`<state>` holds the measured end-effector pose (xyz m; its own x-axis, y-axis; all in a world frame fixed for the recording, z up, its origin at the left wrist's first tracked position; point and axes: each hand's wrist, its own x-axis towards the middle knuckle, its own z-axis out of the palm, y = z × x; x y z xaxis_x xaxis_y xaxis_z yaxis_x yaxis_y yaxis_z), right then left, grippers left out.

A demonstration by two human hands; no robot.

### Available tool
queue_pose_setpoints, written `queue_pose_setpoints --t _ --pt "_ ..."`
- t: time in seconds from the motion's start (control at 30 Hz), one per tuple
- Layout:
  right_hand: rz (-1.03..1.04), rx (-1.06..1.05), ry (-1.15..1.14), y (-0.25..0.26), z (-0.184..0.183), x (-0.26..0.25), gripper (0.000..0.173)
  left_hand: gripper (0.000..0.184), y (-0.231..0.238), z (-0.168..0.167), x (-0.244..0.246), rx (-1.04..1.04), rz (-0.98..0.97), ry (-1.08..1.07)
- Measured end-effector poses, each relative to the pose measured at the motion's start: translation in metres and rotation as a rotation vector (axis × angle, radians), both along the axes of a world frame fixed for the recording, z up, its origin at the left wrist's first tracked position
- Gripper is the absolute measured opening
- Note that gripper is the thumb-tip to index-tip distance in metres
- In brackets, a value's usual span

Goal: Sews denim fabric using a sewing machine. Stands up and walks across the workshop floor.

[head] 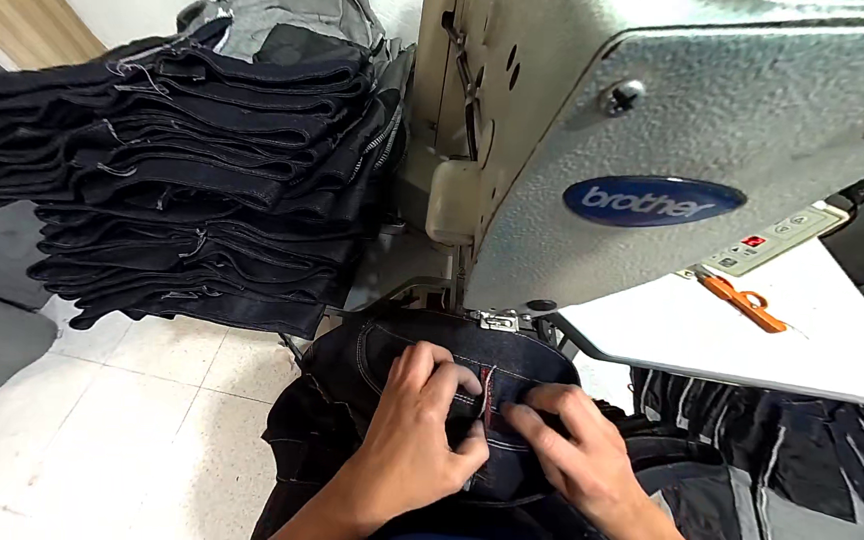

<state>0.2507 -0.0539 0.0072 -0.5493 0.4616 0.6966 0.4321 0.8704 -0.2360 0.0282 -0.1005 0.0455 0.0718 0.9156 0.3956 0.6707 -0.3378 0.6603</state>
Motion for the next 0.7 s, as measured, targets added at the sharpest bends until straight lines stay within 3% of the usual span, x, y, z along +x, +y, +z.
queue_pose_setpoints --t 0.1,0.17,0.33,0.4,0.43,0.53,0.57,0.6,0.7 --pt "0.032 0.035 -0.086 -0.004 0.002 -0.005 0.029 0.031 0.003 0.008 -0.001 -0.157 -0.004 -0.166" --pt "0.022 0.053 -0.133 -0.004 0.003 -0.01 0.036 0.031 0.005 0.015 0.001 -0.198 0.029 -0.133" --pt "0.007 0.109 -0.091 -0.001 -0.001 -0.012 0.031 0.026 0.008 0.027 0.013 -0.2 0.098 0.044" --pt "0.018 0.099 -0.083 -0.002 0.001 -0.012 0.028 0.018 0.009 0.029 0.01 -0.23 0.056 -0.003" --pt "0.017 0.075 -0.091 -0.002 0.002 -0.012 0.027 0.016 0.009 0.03 0.005 -0.259 -0.011 -0.136" --pt "-0.012 0.029 -0.11 -0.001 0.003 -0.017 0.032 0.022 0.011 0.028 -0.017 -0.36 -0.38 -0.828" --pt "-0.019 0.02 -0.117 0.0 0.002 -0.019 0.034 0.022 0.011 0.026 -0.026 -0.365 -0.438 -0.89" --pt "-0.023 0.012 -0.121 0.001 0.002 -0.019 0.037 0.023 0.01 0.025 -0.036 -0.326 -0.377 -0.803" --pt "-0.018 0.008 -0.095 0.003 0.002 -0.017 0.04 0.023 0.01 0.015 -0.054 -0.057 0.189 0.118"
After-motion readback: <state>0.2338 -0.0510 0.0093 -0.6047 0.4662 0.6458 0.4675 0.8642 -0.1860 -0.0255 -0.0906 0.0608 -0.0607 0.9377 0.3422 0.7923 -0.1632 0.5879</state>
